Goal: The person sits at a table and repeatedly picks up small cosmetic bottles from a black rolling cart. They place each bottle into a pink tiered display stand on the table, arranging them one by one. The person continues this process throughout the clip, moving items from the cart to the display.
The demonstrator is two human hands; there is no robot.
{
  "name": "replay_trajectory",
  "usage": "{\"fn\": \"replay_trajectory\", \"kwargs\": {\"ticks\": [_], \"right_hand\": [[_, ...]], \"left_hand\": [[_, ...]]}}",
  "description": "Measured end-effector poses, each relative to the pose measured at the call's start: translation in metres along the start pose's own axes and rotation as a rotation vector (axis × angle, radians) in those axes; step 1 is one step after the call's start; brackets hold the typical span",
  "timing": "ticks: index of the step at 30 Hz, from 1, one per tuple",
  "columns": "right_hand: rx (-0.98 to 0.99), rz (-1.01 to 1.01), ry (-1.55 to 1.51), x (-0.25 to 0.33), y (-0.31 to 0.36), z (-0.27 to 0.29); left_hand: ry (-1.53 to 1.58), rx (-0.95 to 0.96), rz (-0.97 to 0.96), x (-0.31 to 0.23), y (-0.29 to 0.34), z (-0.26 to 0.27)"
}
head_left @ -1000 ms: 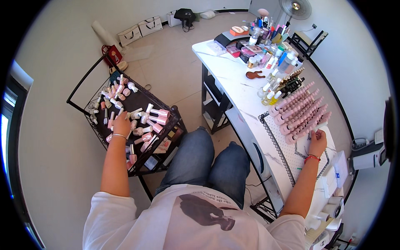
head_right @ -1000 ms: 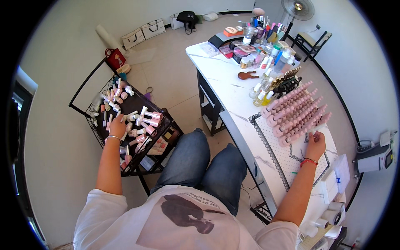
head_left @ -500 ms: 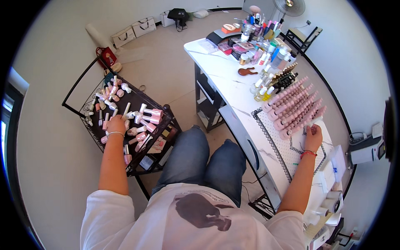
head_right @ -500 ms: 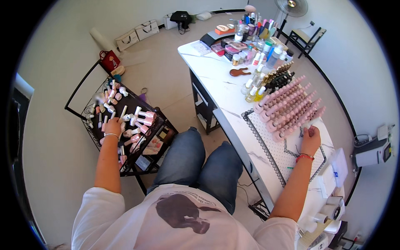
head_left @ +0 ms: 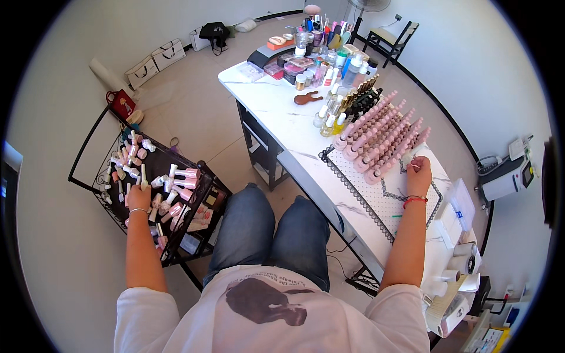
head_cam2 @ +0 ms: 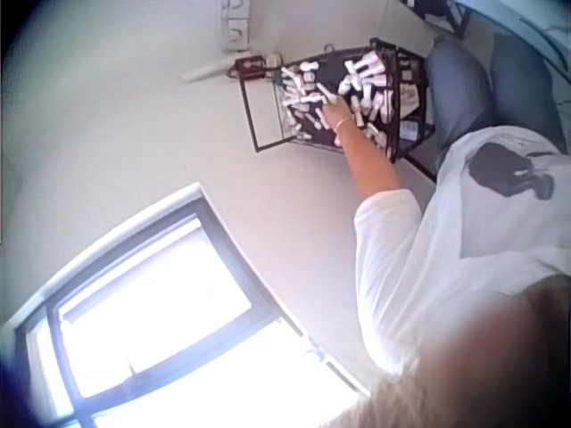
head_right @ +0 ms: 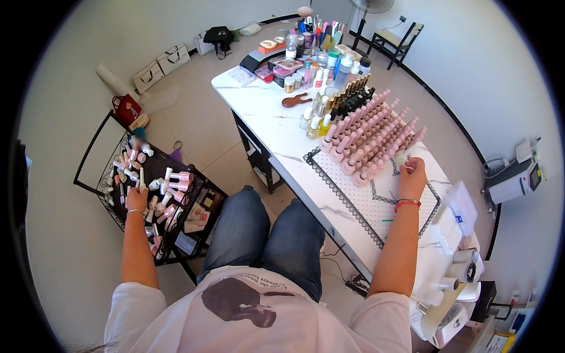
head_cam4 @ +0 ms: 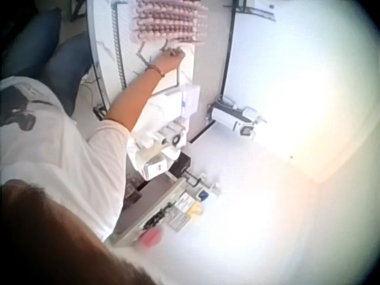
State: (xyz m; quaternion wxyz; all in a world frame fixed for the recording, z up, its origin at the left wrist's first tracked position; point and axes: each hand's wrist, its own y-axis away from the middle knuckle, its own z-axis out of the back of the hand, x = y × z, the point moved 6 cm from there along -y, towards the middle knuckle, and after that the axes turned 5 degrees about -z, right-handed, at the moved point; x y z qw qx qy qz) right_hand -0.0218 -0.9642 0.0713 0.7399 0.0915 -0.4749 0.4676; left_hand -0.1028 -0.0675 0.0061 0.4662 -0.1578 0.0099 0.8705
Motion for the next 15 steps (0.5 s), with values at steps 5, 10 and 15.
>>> {"fn": "replay_trajectory", "kwargs": {"ticks": [5, 10, 15], "right_hand": [[-0.147, 0.038, 0.125, 0.046, 0.009, 0.029], [-0.249, 0.36, -0.404, 0.074, 0.006, 0.068], [-0.366, 0.443, -0.569, 0.166, 0.056, 0.108]], "left_hand": [[0.25, -0.171, -0.121, -0.028, 0.001, 0.026], [0.391, -0.322, -0.304, -0.091, 0.021, 0.067], [0.498, -0.217, -0.368, -0.155, 0.058, 0.119]]}}
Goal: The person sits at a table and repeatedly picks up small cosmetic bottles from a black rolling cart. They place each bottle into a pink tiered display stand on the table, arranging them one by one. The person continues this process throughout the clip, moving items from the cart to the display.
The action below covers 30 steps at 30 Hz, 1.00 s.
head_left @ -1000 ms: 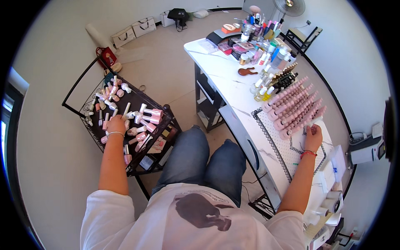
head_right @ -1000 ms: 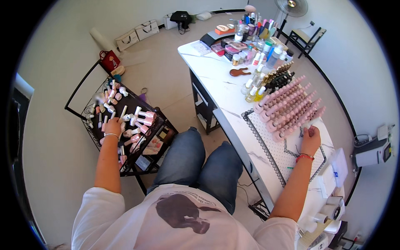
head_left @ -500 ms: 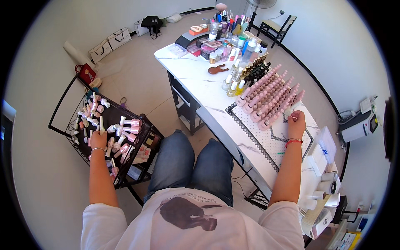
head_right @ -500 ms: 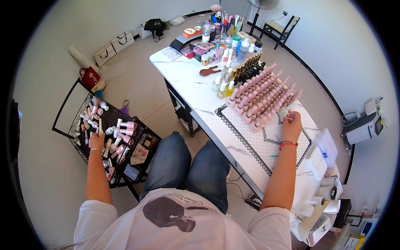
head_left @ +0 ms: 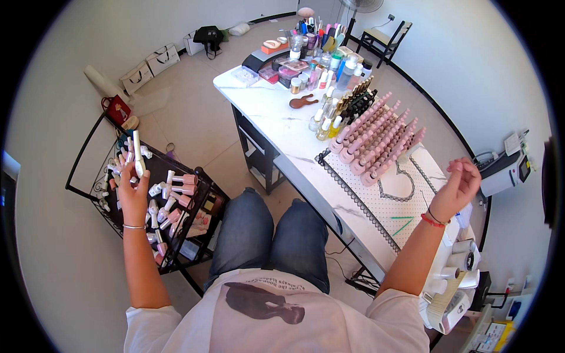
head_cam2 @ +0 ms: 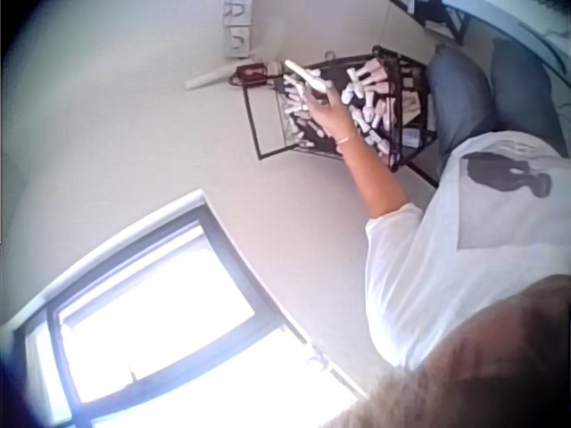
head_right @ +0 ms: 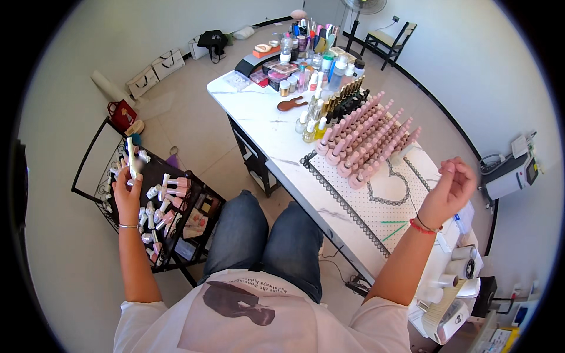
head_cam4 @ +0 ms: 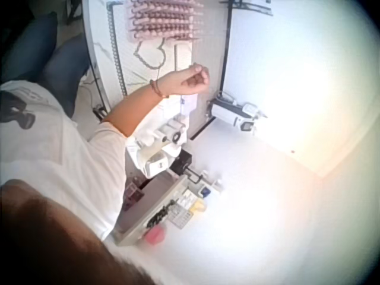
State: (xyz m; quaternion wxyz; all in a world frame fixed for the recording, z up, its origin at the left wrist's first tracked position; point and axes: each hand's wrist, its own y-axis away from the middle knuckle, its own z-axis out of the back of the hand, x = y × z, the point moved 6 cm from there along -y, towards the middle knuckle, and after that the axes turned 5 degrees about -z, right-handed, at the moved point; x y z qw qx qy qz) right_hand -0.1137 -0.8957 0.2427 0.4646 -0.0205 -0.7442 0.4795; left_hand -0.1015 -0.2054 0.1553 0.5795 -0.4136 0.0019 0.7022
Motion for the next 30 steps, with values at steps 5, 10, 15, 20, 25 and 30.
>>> {"fn": "replay_trajectory", "kwargs": {"ticks": [5, 10, 15, 20, 25, 30], "right_hand": [[0.167, 0.08, -0.158, 0.079, 0.023, -0.028], [0.933, -0.12, -0.148, 0.125, 0.102, -0.103], [1.095, -0.595, -0.51, 0.127, 0.18, -0.158], [1.059, -0.828, -0.652, 0.117, 0.209, -0.161], [1.101, -0.706, -0.489, 0.108, 0.204, -0.147], [0.651, -0.626, -0.167, 0.058, 0.136, -0.088]], "left_hand": [[0.635, 0.101, -0.014, -0.069, 0.017, 0.004], [0.459, 0.251, -0.409, -0.19, 0.052, 0.0], [0.534, 0.348, -0.566, -0.236, 0.075, -0.024], [0.531, 0.372, -0.595, -0.245, 0.094, -0.04], [0.459, 0.371, -0.754, -0.245, 0.087, -0.031], [0.269, 0.121, -0.555, -0.184, 0.045, 0.012]]}}
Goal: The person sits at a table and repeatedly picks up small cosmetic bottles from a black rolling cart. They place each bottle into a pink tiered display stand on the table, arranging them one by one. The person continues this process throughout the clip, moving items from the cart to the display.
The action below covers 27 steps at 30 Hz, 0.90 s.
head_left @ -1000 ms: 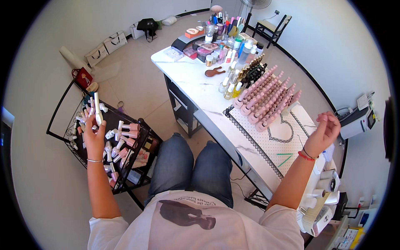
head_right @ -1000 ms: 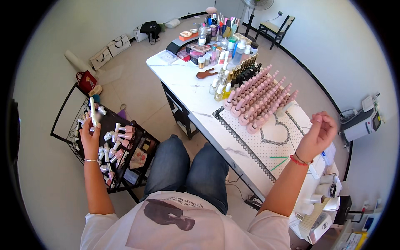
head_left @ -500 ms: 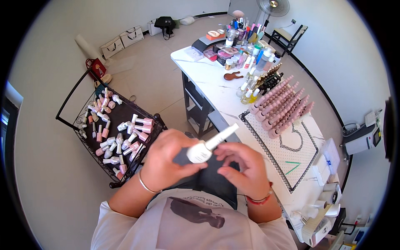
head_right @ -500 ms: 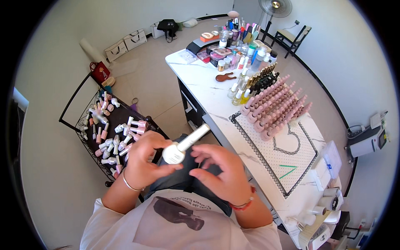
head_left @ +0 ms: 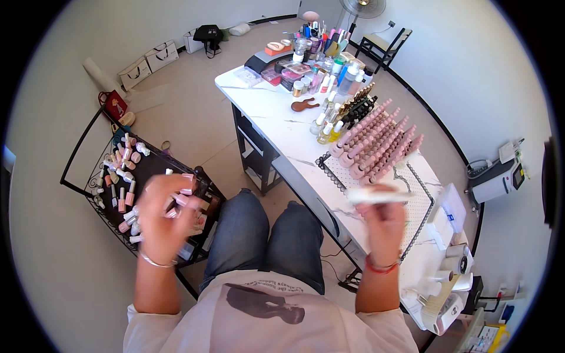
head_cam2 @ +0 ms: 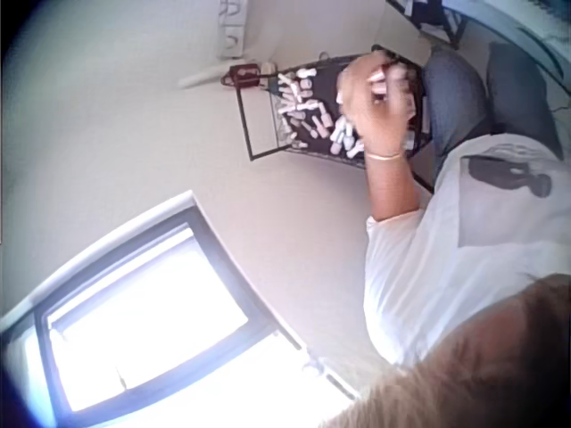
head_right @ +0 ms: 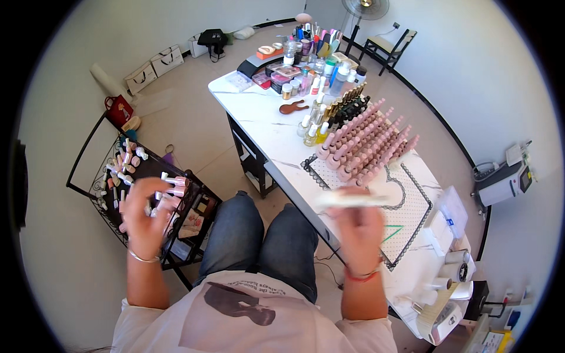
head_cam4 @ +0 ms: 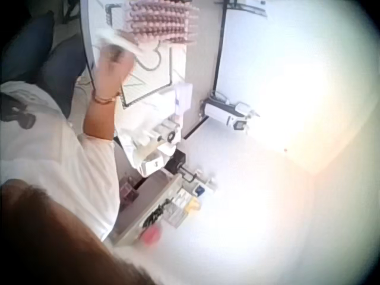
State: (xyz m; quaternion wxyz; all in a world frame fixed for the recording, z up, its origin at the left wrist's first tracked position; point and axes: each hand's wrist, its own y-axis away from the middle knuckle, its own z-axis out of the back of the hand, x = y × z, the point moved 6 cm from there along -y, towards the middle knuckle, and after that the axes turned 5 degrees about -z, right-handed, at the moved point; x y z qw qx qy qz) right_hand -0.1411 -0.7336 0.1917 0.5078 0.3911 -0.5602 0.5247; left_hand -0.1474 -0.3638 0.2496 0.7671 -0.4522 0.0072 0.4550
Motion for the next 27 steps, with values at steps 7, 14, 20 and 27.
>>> {"fn": "replay_trajectory", "kwargs": {"ticks": [7, 14, 20, 27], "right_hand": [[-0.482, 0.158, 0.4, -0.018, -0.075, 0.148], [-0.476, -0.011, 0.798, -0.099, -0.111, 0.188], [-0.421, -0.073, 0.642, -0.151, -0.113, 0.196], [-0.406, -0.131, 0.596, -0.155, -0.111, 0.189]], "left_hand": [[-0.024, -0.356, 0.357, 0.128, 0.039, 0.079], [-0.184, -0.153, 0.681, 0.244, 0.095, 0.081], [-0.083, -0.025, 0.722, 0.278, 0.124, 0.064], [-0.076, 0.201, 0.776, 0.269, 0.125, 0.036]]}}
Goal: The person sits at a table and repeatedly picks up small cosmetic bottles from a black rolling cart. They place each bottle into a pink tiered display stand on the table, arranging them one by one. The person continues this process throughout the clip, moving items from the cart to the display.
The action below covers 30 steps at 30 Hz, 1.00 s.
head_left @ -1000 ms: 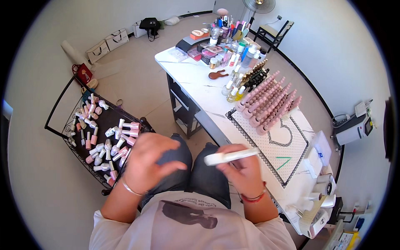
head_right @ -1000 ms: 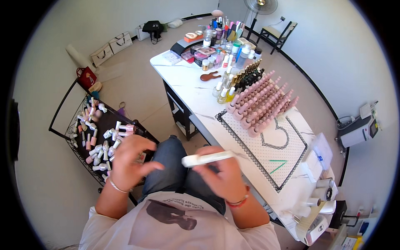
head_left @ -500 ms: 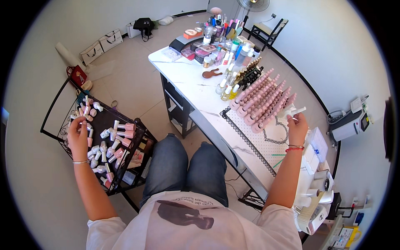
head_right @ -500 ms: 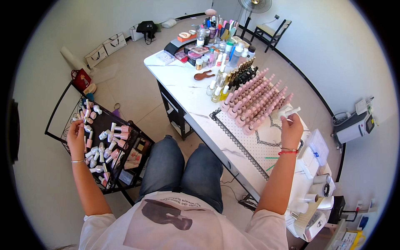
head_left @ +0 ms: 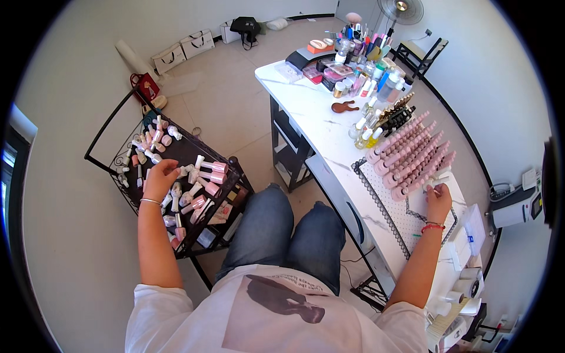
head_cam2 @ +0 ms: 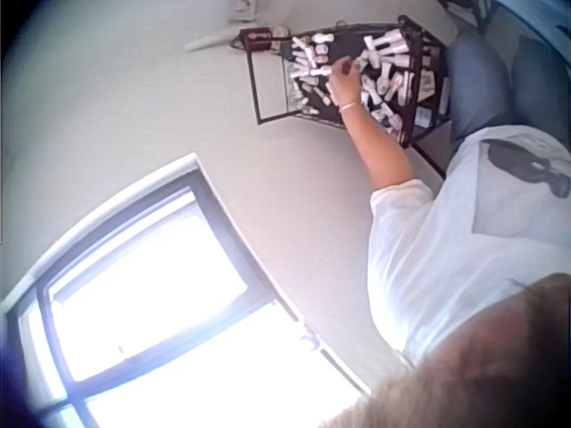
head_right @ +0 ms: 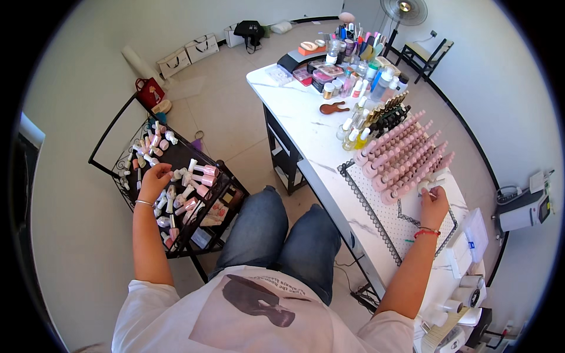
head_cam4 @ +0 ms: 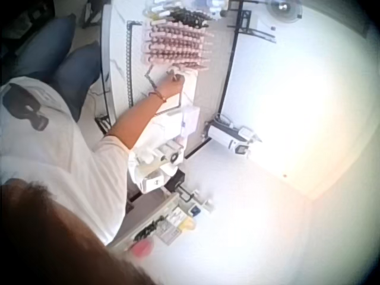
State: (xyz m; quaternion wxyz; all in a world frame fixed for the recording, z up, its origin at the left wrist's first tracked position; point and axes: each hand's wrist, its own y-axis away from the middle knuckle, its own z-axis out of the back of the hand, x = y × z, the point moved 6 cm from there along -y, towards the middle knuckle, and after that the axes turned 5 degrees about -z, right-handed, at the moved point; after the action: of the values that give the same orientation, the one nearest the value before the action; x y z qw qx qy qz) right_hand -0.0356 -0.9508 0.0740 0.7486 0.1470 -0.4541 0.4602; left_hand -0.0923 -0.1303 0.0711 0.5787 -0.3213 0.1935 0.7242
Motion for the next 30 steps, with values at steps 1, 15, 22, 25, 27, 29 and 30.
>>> {"fn": "replay_trajectory", "kwargs": {"ticks": [1, 15, 22, 25, 27, 29, 30], "right_hand": [[-0.001, 0.003, 0.001, 0.0, 0.001, 0.0], [-0.126, 0.12, 0.178, 0.007, 0.003, 0.003], [-0.131, 0.037, 0.127, 0.003, 0.001, 0.0], [-0.142, 0.04, 0.14, 0.004, 0.001, 0.001], [-0.151, 0.047, 0.145, 0.005, 0.001, 0.001], [-0.161, 0.053, 0.143, 0.006, 0.002, 0.002], [-0.172, 0.051, 0.173, 0.011, 0.005, 0.001]], "left_hand": [[-0.048, -0.001, 0.001, -0.003, 0.001, -0.002], [-0.288, 0.091, -0.067, 0.026, 0.001, -0.023], [-0.263, 0.122, -0.104, 0.022, 0.001, -0.027], [-0.242, 0.129, -0.082, 0.027, 0.0, -0.03], [-0.245, 0.109, -0.105, 0.029, -0.001, -0.032], [-0.249, 0.095, -0.111, 0.031, -0.002, -0.033], [-0.254, 0.091, -0.104, 0.034, -0.003, -0.033]]}}
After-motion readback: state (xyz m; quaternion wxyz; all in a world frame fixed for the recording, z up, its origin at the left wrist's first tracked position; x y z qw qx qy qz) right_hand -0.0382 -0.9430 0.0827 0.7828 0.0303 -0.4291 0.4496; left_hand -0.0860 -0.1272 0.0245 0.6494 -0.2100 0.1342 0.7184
